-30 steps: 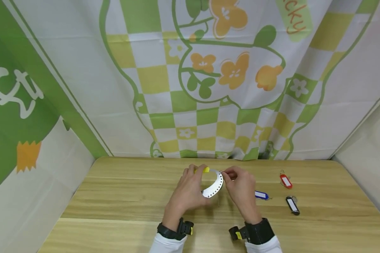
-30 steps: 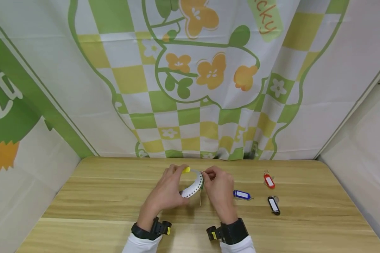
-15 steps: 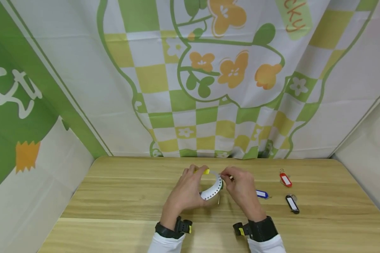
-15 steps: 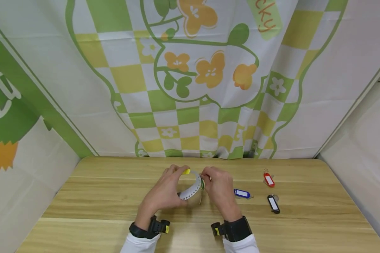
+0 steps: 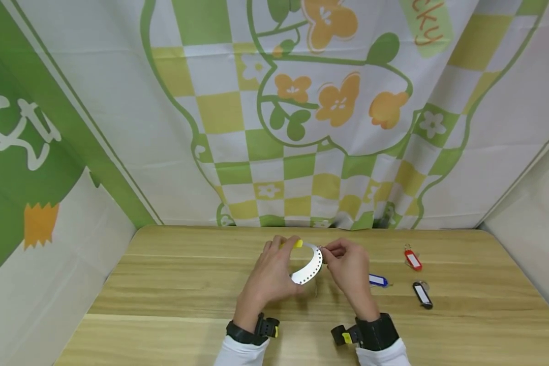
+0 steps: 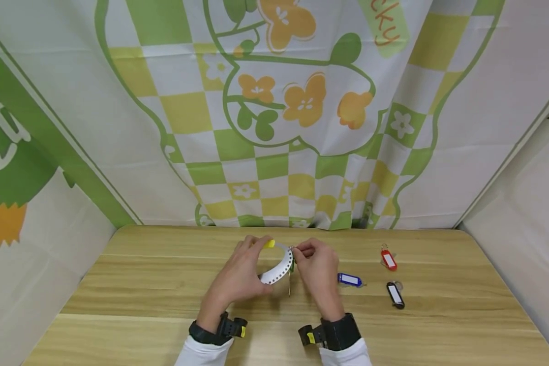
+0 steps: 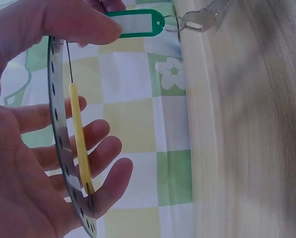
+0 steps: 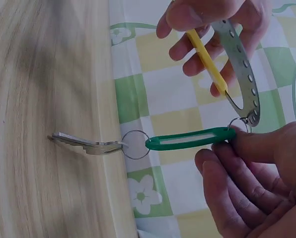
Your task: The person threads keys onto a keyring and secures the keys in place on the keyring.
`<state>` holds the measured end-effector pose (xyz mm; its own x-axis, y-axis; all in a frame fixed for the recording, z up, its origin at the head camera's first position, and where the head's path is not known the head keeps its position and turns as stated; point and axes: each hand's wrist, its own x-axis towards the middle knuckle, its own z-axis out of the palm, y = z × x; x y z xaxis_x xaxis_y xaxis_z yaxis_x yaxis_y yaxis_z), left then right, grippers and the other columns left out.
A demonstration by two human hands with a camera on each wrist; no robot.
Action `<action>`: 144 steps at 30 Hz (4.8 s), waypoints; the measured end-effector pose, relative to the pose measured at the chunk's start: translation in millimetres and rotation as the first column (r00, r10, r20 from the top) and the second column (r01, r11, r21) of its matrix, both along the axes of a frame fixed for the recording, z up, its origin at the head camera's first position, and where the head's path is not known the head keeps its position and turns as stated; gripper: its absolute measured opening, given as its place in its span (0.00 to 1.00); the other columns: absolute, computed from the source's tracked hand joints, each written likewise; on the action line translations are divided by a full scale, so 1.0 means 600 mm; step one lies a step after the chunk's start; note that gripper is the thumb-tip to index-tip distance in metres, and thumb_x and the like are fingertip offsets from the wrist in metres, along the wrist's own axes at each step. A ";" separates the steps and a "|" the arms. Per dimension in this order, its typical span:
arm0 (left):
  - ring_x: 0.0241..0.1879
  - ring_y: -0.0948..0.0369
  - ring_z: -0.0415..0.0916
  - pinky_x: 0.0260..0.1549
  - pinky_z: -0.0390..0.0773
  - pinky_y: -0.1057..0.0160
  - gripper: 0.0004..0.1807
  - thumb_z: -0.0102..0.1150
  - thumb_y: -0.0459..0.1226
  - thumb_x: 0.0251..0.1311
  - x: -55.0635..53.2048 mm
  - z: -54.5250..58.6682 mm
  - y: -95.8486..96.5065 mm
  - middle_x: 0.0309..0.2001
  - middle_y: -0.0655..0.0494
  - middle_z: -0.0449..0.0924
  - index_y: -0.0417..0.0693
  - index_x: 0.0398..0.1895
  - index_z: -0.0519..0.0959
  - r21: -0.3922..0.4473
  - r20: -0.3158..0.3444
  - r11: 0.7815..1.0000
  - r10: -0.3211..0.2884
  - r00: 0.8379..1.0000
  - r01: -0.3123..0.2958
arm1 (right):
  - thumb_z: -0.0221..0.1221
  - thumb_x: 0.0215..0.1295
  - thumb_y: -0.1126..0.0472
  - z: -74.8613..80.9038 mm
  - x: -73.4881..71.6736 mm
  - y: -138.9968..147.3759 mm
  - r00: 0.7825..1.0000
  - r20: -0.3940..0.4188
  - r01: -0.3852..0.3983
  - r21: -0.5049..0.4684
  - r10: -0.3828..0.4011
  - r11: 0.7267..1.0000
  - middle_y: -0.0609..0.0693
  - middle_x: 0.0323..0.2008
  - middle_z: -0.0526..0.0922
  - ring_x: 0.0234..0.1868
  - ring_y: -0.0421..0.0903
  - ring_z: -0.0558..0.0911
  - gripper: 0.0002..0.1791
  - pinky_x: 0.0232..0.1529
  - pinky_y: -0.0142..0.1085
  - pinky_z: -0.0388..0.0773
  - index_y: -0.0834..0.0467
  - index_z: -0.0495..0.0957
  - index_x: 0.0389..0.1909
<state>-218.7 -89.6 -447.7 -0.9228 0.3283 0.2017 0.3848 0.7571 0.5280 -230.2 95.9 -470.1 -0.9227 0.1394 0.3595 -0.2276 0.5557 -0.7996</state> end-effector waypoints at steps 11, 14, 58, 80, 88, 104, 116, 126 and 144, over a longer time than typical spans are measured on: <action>0.55 0.44 0.70 0.51 0.76 0.46 0.55 0.87 0.42 0.30 0.002 0.000 0.000 0.57 0.43 0.71 0.45 0.69 0.71 -0.022 -0.008 0.999 -0.029 1.000 0.028 | 0.73 0.49 0.77 -0.007 -0.002 0.008 0.933 -0.318 -0.066 0.310 0.169 0.948 0.48 0.23 0.84 0.22 0.41 0.82 0.14 0.22 0.33 0.76 0.56 0.81 0.22; 0.55 0.44 0.70 0.51 0.76 0.46 0.55 0.86 0.42 0.30 0.003 0.000 0.001 0.58 0.43 0.71 0.45 0.69 0.71 -0.016 -0.001 0.999 -0.032 0.999 0.032 | 0.73 0.49 0.76 -0.006 -0.002 0.010 0.924 -0.335 -0.064 0.345 0.187 0.936 0.48 0.24 0.85 0.22 0.42 0.82 0.14 0.23 0.34 0.76 0.56 0.82 0.23; 0.57 0.44 0.69 0.53 0.75 0.45 0.56 0.87 0.42 0.30 0.005 0.005 -0.001 0.60 0.41 0.70 0.46 0.70 0.69 0.003 -0.028 1.000 -0.005 1.000 0.005 | 0.72 0.56 0.71 0.003 0.003 -0.003 0.992 -0.123 -0.020 0.022 0.023 1.000 0.51 0.23 0.85 0.23 0.44 0.83 0.06 0.24 0.32 0.78 0.60 0.84 0.26; 0.58 0.45 0.69 0.52 0.75 0.45 0.57 0.86 0.43 0.31 0.003 -0.007 0.007 0.61 0.42 0.69 0.47 0.72 0.67 0.005 -0.050 1.000 -0.017 0.999 0.018 | 0.74 0.55 0.69 0.004 -0.001 0.018 0.983 -0.168 -0.043 0.166 0.072 0.985 0.48 0.24 0.85 0.24 0.41 0.82 0.07 0.27 0.34 0.78 0.58 0.85 0.27; 0.57 0.43 0.69 0.51 0.74 0.44 0.54 0.85 0.46 0.34 -0.003 -0.017 0.019 0.60 0.40 0.69 0.45 0.69 0.69 -0.012 -0.129 0.998 0.059 0.990 -0.061 | 0.73 0.57 0.66 0.010 0.001 0.006 0.998 0.009 0.057 -0.104 -0.056 0.993 0.53 0.22 0.86 0.22 0.46 0.84 0.05 0.23 0.32 0.78 0.62 0.86 0.26; 0.55 0.45 0.69 0.50 0.74 0.46 0.55 0.85 0.41 0.28 -0.008 -0.029 0.027 0.58 0.43 0.70 0.45 0.69 0.70 0.032 -0.096 0.999 0.020 0.995 -0.017 | 0.72 0.51 0.75 0.000 -0.006 0.016 0.926 -0.370 0.038 0.285 0.074 0.958 0.51 0.23 0.86 0.23 0.44 0.84 0.07 0.23 0.37 0.78 0.60 0.87 0.25; 0.54 0.42 0.70 0.45 0.74 0.42 0.52 0.82 0.41 0.33 -0.001 -0.017 0.018 0.60 0.38 0.71 0.45 0.69 0.70 -0.095 -0.066 0.995 0.025 0.998 -0.031 | 0.75 0.54 0.67 0.003 -0.002 0.016 0.992 -0.122 -0.016 0.219 0.044 0.976 0.46 0.22 0.84 0.22 0.41 0.81 0.05 0.25 0.36 0.77 0.57 0.87 0.26; 0.51 0.42 0.71 0.42 0.75 0.44 0.51 0.78 0.39 0.30 0.001 -0.012 0.019 0.57 0.40 0.72 0.45 0.68 0.72 -0.153 -0.066 0.988 0.026 0.998 -0.035 | 0.74 0.53 0.70 0.000 0.000 0.010 0.983 -0.166 -0.025 0.271 0.072 0.962 0.45 0.20 0.83 0.22 0.41 0.81 0.10 0.25 0.36 0.75 0.54 0.86 0.22; 0.57 0.39 0.69 0.48 0.72 0.38 0.52 0.78 0.35 0.33 0.005 -0.009 0.018 0.59 0.39 0.70 0.43 0.70 0.69 -0.164 0.020 0.986 0.026 0.999 -0.022 | 0.74 0.54 0.70 -0.005 -0.004 0.017 0.967 -0.184 -0.106 0.334 0.175 0.937 0.46 0.24 0.85 0.27 0.41 0.84 0.07 0.26 0.34 0.78 0.56 0.87 0.28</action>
